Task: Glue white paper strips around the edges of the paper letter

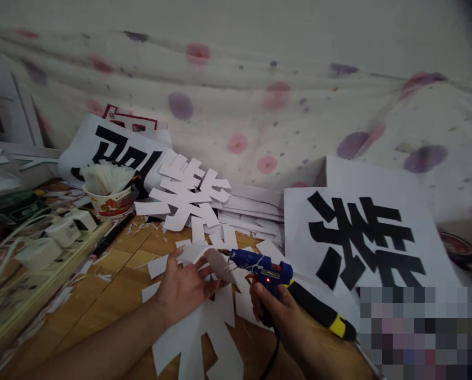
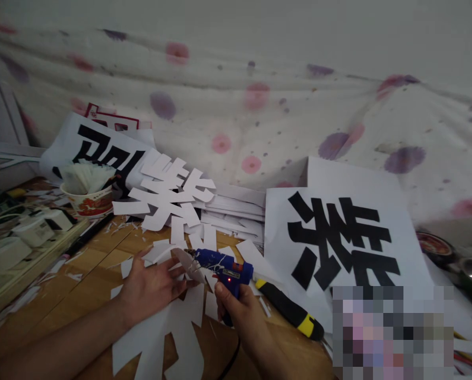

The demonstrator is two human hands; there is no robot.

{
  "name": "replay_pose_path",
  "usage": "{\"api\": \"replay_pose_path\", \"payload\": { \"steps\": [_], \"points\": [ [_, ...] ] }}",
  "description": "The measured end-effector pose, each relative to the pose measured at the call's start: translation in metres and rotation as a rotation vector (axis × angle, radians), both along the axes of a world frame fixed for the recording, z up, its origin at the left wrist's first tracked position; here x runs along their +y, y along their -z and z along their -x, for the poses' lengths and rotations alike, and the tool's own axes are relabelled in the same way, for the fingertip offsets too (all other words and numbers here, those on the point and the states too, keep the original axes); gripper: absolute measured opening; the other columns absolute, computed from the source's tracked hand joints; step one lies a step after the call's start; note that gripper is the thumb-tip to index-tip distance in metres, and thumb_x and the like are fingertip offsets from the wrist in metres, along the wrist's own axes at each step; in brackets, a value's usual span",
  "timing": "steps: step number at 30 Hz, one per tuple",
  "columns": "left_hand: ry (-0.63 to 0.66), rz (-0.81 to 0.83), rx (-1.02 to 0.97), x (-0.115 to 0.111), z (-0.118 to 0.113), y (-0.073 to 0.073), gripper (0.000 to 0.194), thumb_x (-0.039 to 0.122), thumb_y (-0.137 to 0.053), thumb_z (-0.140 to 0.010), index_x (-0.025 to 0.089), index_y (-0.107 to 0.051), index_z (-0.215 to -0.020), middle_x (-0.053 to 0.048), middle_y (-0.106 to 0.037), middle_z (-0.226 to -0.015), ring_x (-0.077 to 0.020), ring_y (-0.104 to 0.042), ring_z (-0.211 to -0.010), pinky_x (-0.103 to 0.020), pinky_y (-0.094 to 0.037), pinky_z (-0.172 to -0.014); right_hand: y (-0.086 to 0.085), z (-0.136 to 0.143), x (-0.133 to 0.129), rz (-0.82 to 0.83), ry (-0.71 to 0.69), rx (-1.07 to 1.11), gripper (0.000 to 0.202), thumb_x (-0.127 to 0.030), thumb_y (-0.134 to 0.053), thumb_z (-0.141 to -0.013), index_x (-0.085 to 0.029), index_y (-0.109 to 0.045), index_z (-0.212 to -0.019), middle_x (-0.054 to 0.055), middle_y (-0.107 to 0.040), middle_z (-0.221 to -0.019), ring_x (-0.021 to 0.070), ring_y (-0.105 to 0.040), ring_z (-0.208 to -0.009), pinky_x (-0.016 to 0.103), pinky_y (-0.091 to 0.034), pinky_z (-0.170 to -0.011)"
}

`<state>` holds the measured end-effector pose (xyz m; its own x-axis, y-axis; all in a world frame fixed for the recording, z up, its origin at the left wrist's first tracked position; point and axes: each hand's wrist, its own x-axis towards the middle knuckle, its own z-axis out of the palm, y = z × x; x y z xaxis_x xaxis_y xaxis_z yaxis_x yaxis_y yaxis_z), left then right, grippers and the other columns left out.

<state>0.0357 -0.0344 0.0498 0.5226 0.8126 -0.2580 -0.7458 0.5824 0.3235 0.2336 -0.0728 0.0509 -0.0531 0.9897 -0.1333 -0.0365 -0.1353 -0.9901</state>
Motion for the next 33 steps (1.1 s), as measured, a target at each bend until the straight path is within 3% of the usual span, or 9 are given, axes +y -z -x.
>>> {"api": "replay_pose_path", "payload": {
  "steps": [13,23,33],
  "points": [
    [0.004,-0.054,-0.068,0.006,0.006,0.006,0.044,0.049,-0.052,-0.074,0.013,-0.054,-0.099,-0.014,-0.058,-0.1,-0.0319,-0.059,-0.095,-0.035,-0.048,-0.075,-0.009,0.0,-0.004,0.022,0.008,-0.079,0.047,-0.063,-0.062,-0.063,-0.02,-0.045,-0.053,-0.003,-0.045,-0.048,0.0101,-0.041,-0.047,0.024,-0.034,-0.048],
    [-0.026,-0.023,-0.074,0.006,0.008,0.003,0.047,0.05,-0.055,-0.071,0.012,-0.054,-0.097,-0.015,-0.057,-0.097,-0.0361,-0.056,-0.1,-0.032,-0.049,-0.068,0.005,-0.002,-0.001,0.031,0.021,-0.064,0.048,-0.065,-0.061,-0.062,-0.019,-0.046,-0.058,-0.005,-0.044,-0.046,0.0093,-0.04,-0.044,0.024,-0.029,-0.046],
    [-0.028,-0.026,-0.095,0.006,0.011,-0.003,0.046,0.048,-0.057,-0.069,0.012,-0.054,-0.097,-0.015,-0.058,-0.098,-0.0336,-0.057,-0.098,-0.031,-0.048,-0.068,0.011,-0.004,0.0,0.039,0.053,-0.05,0.046,-0.063,-0.062,-0.064,-0.019,-0.049,-0.067,-0.005,-0.046,-0.047,0.0095,-0.041,-0.045,0.025,-0.03,-0.047]
  ]
}}
